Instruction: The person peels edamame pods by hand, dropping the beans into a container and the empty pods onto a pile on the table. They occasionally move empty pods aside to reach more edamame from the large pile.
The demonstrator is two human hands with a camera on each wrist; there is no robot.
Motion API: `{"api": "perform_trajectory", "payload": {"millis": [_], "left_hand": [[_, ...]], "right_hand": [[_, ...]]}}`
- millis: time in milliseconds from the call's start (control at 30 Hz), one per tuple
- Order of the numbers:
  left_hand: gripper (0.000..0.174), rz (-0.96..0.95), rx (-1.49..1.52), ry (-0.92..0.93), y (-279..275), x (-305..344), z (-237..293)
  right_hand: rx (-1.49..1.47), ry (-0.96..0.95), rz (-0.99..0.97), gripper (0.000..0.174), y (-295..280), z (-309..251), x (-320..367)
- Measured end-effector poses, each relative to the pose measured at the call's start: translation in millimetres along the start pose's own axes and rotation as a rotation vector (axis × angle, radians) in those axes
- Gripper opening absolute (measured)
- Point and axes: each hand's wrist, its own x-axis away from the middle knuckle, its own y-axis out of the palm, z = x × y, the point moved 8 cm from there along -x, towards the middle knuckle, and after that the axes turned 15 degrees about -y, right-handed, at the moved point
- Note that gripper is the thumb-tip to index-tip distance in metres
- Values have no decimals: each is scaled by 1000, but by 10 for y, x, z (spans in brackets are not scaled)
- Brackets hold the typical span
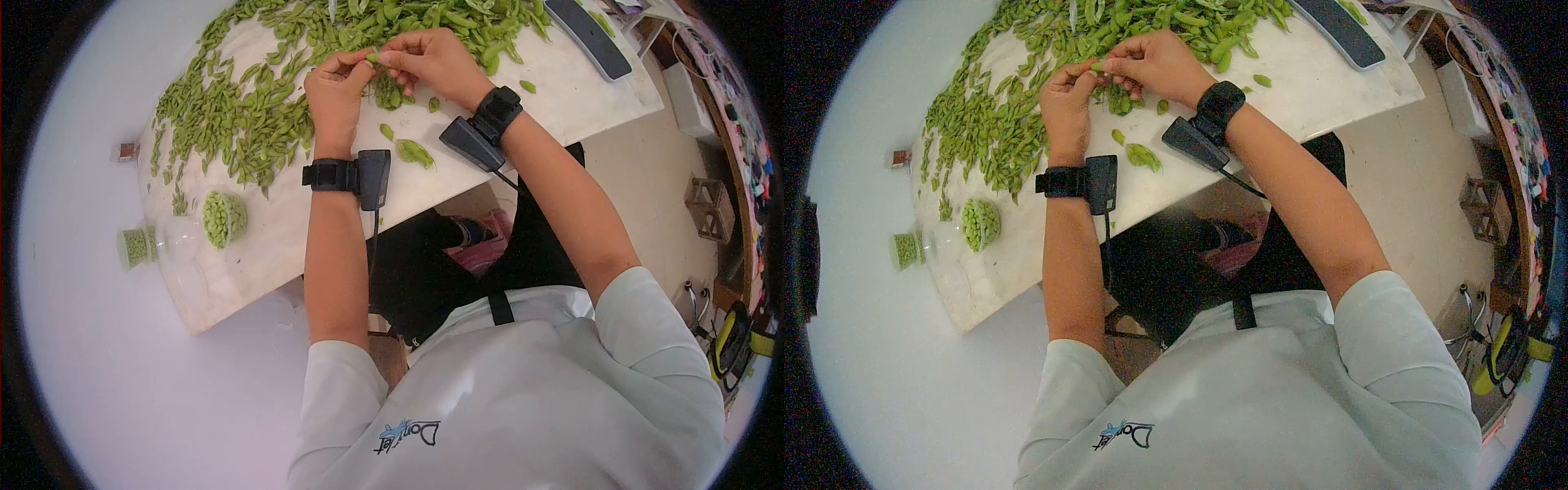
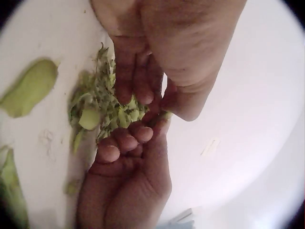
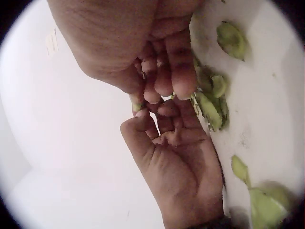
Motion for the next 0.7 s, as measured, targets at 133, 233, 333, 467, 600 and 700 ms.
{"api": "perform_trajectory", "payload": {"millis": [133, 233, 333, 467, 600, 700], "left_hand": [[20, -62, 110, -20, 86, -7, 57], [22, -68, 38, -49, 111, -3, 45], [22, -7, 21, -27, 69, 15, 68], [21, -3, 65, -33, 40, -1, 40], [18, -18, 71, -47, 30, -12, 12], [17, -19, 48, -43, 28, -5, 18]], "right_hand": [[-55, -14, 64, 24, -31, 19, -23], [-89, 4, 66, 26, -39, 59, -29], [-105, 23, 45, 26, -20, 41, -22], [-127, 32, 28, 26, 0, 45, -26], [-106, 39, 12, 25, 1, 48, -24], [-73, 57, -18, 24, 12, 56, -16]]}}
